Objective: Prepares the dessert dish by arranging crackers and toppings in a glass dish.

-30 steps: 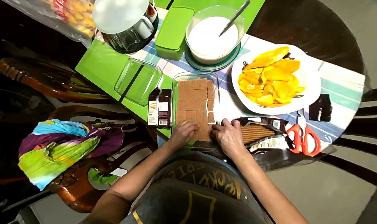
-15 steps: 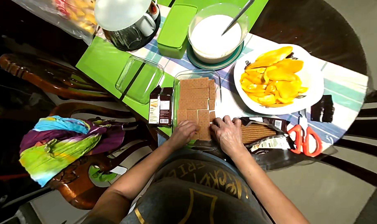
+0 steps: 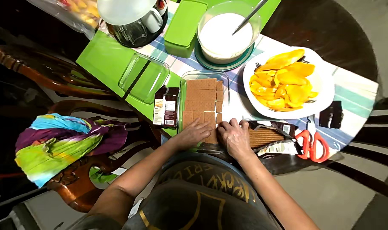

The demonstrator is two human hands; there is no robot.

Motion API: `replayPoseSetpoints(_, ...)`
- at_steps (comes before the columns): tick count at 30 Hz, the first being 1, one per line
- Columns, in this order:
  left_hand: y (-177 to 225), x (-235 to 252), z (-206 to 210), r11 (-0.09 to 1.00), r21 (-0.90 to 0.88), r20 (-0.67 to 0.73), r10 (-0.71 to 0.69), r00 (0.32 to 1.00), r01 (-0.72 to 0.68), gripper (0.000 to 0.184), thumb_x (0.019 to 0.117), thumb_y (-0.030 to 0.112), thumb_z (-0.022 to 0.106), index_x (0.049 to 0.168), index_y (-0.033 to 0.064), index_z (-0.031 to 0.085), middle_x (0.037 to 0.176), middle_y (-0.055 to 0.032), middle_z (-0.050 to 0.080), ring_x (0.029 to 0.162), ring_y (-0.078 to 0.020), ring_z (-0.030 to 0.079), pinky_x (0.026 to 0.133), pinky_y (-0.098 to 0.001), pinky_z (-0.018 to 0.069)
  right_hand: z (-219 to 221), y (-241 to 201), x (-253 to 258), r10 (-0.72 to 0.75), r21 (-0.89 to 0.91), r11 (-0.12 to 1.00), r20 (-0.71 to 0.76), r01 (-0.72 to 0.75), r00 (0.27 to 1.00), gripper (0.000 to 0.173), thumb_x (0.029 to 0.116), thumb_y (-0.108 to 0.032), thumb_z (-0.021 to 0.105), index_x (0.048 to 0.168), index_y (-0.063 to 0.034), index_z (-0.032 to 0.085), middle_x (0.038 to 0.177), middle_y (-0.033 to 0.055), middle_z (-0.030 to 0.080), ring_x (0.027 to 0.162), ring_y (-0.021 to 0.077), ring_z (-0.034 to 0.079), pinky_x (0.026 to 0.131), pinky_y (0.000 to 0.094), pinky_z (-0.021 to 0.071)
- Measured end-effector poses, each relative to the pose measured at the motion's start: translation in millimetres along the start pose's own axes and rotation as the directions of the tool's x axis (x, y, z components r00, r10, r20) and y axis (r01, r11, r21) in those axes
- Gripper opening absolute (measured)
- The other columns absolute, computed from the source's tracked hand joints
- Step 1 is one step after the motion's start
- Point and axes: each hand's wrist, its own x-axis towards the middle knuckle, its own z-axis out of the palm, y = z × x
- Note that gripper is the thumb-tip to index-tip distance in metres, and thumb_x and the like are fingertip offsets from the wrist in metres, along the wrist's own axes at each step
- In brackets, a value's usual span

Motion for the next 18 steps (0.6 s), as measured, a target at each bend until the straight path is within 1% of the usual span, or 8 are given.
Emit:
replayPoseSetpoints(2, -6.2, -2.7, 0.4, 1.000, -0.010, -0.002, 0.009, 1.000, -0.009, 0.017, 0.1041, 0.004, 0.049, 0.111, 0.0044, 0.065, 0.138, -0.0087, 0.064, 0.143, -0.0279, 0.047, 0.120, -0.0588, 0.0319, 2.3, 1.1, -1.0, 0.005, -0.004, 1.000, -0.008, -0.005, 1.000, 0.008, 0.0886, -0.010, 0.071, 0.094, -0.0122, 0.076, 0.100, 0.0079, 0.071, 0.097, 0.0332, 0.063, 0.089, 0.0564, 0.0427)
replayPoseSetpoints(5, -8.7, -4.8, 0.0, 1.000, -0.025, -0.010, 0.004, 1.000, -0.005, 0.018, 0.1061, 0.008, 0.048, 0.112, 0.0048, 0.065, 0.136, -0.0082, 0.065, 0.143, -0.0277, 0.048, 0.120, -0.0583, 0.0320, 5.6, 0.9, -1.1, 0.003, 0.010, 1.000, -0.029, -0.003, 1.000, 0.007, 0.0900, -0.014, 0.072, 0.095, -0.0134, 0.077, 0.100, 0.0082, 0.071, 0.096, 0.0338, 0.063, 0.087, 0.0570, 0.0433)
replayPoseSetpoints(7, -8.4, -4.7, -0.2, 1.000, -0.029, -0.014, 0.002, 1.000, -0.003, 0.019, 0.1062, 0.008, 0.048, 0.113, 0.0047, 0.065, 0.135, -0.0080, 0.066, 0.143, -0.0279, 0.049, 0.120, -0.0587, 0.0315, 2.9, 0.9, 0.2, 0.012, 0.025, 1.000, -0.015, -0.012, 1.000, 0.008, 0.0901, -0.014, 0.072, 0.096, -0.0149, 0.078, 0.100, 0.0076, 0.072, 0.096, 0.0334, 0.063, 0.087, 0.0570, 0.0427)
replayPoseSetpoints(9, -8.6, -4.5, 0.5, 1.000, -0.026, -0.015, 0.006, 1.000, -0.006, 0.019, 0.1063, 0.008, 0.048, 0.113, 0.0047, 0.065, 0.135, -0.0080, 0.066, 0.143, -0.0276, 0.048, 0.121, -0.0580, 0.0308, -2.3, 3.0, 2.2, 0.030, 0.040, 0.999, -0.015, -0.029, 0.999, 0.007, 0.0905, -0.019, 0.075, 0.096, -0.0169, 0.079, 0.102, 0.0065, 0.072, 0.096, 0.0321, 0.063, 0.087, 0.0559, 0.0423)
replayPoseSetpoints(13, -9.3, -5.0, 1.2, 1.000, -0.022, -0.029, 0.013, 0.999, -0.014, 0.018, 0.1064, 0.009, 0.048, 0.113, 0.0046, 0.064, 0.135, -0.0085, 0.066, 0.143, -0.0283, 0.048, 0.120, -0.0595, 0.0308, -9.4, 6.8, 8.8, 0.058, 0.029, 0.998, -0.014, -0.058, 0.998, 0.014, 0.0850, -0.014, 0.080, 0.099, -0.0125, 0.078, 0.108, 0.0098, 0.070, 0.100, 0.0345, 0.061, 0.085, 0.0569, 0.0429)
replayPoseSetpoints(16, -6.1, -2.8, 2.7, 0.998, -0.057, -0.082, 0.003, 0.997, -0.008, 0.017, 0.1053, 0.010, 0.051, 0.111, 0.0058, 0.066, 0.131, -0.0076, 0.068, 0.142, -0.0273, 0.049, 0.121, -0.0581, 0.0310, -5.0, 5.8, 11.0, 0.060, 0.022, 0.998, 0.008, -0.060, 0.998, 0.014, 0.0843, -0.016, 0.080, 0.097, -0.0111, 0.078, 0.109, 0.0119, 0.067, 0.101, 0.0352, 0.060, 0.085, 0.0573, 0.0428)
replayPoseSetpoints(17, -2.4, -1.0, 4.2, 0.998, -0.067, -0.125, -0.001, 0.992, -0.008, 0.015, 0.1039, 0.011, 0.054, 0.107, 0.0075, 0.069, 0.127, -0.0071, 0.069, 0.139, -0.0265, 0.052, 0.119, -0.0557, 0.0348, -4.0, 6.4, 10.3, 0.062, 0.034, 0.997, 0.002, -0.062, 0.998, 0.014, 0.0852, -0.017, 0.080, 0.097, -0.0111, 0.078, 0.111, 0.0122, 0.067, 0.102, 0.0354, 0.060, 0.086, 0.0573, 0.0429)
replayPoseSetpoints(18, 1.7, 1.0, 7.0, 0.998, -0.067, -0.178, 0.002, 0.984, -0.014, 0.015, 0.1021, 0.012, 0.057, 0.104, 0.0095, 0.072, 0.120, -0.0069, 0.070, 0.131, -0.0255, 0.058, 0.115, -0.0512, 0.0412, -3.3, 7.6, 9.3, 0.062, 0.054, 0.997, -0.025, -0.061, 0.998, 0.013, 0.0861, -0.018, 0.080, 0.096, -0.0108, 0.077, 0.111, 0.0124, 0.067, 0.102, 0.0357, 0.060, 0.086, 0.0576, 0.0431)
